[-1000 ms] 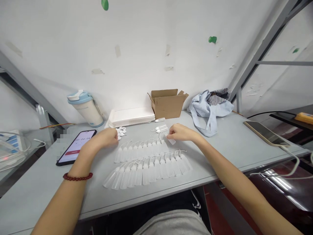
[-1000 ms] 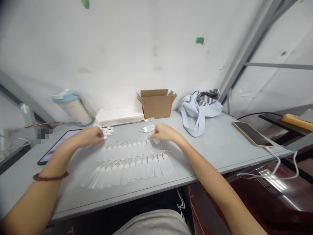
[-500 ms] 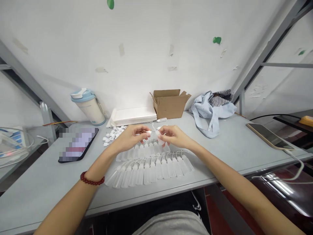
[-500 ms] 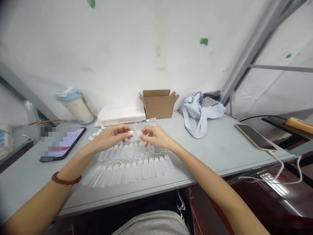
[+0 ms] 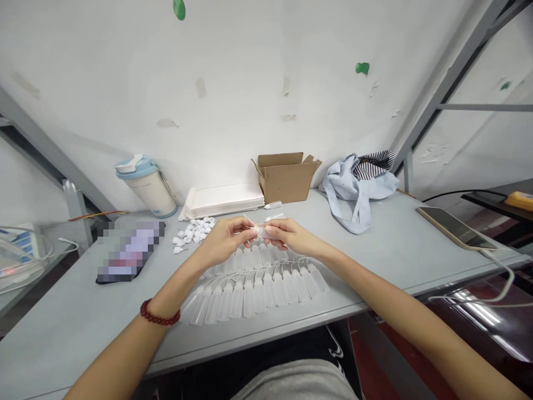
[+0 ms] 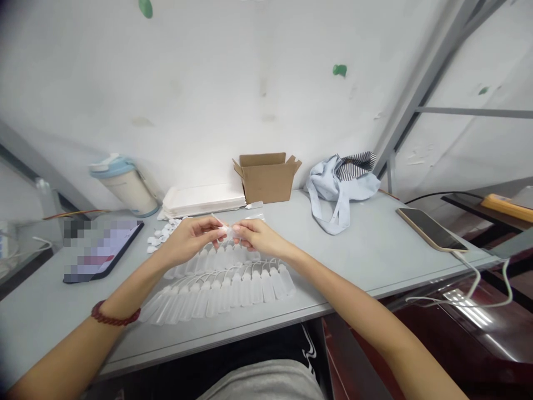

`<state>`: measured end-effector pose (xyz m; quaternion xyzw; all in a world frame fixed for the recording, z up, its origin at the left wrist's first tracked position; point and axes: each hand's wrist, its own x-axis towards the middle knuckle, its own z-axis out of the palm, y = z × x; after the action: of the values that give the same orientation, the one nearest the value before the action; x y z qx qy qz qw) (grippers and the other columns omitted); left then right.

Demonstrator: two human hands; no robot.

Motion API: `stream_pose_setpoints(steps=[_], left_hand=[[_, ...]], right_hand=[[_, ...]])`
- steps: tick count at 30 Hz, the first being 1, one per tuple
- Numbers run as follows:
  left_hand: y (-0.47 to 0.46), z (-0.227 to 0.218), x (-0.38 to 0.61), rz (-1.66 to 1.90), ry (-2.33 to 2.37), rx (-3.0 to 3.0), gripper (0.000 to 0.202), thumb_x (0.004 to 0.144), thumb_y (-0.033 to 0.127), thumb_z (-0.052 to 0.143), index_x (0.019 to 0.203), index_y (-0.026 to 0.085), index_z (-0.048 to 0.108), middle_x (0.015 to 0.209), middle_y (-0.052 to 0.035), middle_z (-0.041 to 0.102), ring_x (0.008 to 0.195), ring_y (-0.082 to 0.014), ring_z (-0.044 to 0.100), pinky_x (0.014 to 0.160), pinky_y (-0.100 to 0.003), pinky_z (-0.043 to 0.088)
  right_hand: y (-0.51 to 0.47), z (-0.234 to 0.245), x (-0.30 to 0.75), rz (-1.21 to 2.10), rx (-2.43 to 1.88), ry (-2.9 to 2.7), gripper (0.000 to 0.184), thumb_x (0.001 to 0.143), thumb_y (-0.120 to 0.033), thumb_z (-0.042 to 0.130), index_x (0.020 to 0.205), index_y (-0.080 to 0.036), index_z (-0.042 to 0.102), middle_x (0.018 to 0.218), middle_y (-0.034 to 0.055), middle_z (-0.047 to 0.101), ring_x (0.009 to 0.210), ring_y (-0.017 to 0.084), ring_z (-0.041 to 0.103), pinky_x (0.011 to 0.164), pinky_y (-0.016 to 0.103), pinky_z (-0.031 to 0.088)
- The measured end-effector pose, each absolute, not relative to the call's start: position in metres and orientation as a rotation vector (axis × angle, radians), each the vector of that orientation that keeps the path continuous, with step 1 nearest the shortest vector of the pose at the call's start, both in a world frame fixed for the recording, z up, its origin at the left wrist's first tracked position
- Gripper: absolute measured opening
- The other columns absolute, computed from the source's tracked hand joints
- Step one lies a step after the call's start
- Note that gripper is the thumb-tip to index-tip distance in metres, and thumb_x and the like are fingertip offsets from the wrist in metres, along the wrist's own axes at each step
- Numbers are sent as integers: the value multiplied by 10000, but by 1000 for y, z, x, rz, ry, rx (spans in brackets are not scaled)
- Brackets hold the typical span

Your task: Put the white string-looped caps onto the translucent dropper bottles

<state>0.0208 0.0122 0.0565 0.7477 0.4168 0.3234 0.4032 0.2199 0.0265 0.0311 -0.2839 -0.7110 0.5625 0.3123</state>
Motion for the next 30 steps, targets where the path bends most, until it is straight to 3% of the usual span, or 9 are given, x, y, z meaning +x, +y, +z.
stream_pose_setpoints(steps=[6,12,17,20,23,26,28,30], left_hand=[[11,55,22,885,1066,1962,201,811,331,585,851,148,658,839,-51,679,671,-145,611,648,-270,529],[11,58,16,897,1026,2011,194,802,325,608,865,162,691,878,-55,702,766,-170,633,706,-273,533],[14,60,11,752,1102,1906,365,856,456,527,740,145,679,700,-42,680,658,-157,642,663,-269,540],[12,62,14,695,1143,1895,390,858,449,514,653,144,644,621,-34,659,562,-139,618,591,-249,525],[7,64,18,733,1108,1977,282,852,380,527,755,152,663,645,-26,658,592,-141,619,604,-243,515],[6,64,21,812,1101,2031,239,843,366,537,839,160,657,807,-48,683,649,-144,622,623,-247,512],[7,62,21,794,1103,1997,273,856,399,516,825,163,648,856,-54,684,656,-145,626,623,-250,517],[8,61,20,739,1121,1945,336,868,435,489,730,158,620,750,-39,667,615,-143,625,604,-250,517]], right_hand=[[22,27,215,1706,-761,-1563,226,884,-411,513,914,-190,477,712,-18,502,477,52,292,443,204,192],[21,30,216,1895,-761,-1424,231,876,-411,541,911,-211,431,659,-34,525,444,40,224,444,202,126],[19,30,214,1857,-749,-1487,244,878,-433,537,944,-227,424,675,-32,542,441,44,241,444,199,142],[19,31,214,1850,-784,-1512,251,877,-444,531,955,-238,410,667,-40,542,432,42,251,441,195,143],[19,33,215,1877,-801,-1492,254,876,-451,526,939,-238,403,647,-53,532,422,36,232,440,195,141],[18,36,214,1876,-805,-1467,259,870,-449,534,905,-227,406,628,-57,522,418,34,213,435,198,125],[18,37,214,1866,-794,-1467,267,864,-454,541,895,-224,407,620,-60,517,415,35,214,433,200,121],[18,36,214,1859,-787,-1478,270,865,-460,539,903,-227,408,619,-61,518,412,36,216,433,200,126]])
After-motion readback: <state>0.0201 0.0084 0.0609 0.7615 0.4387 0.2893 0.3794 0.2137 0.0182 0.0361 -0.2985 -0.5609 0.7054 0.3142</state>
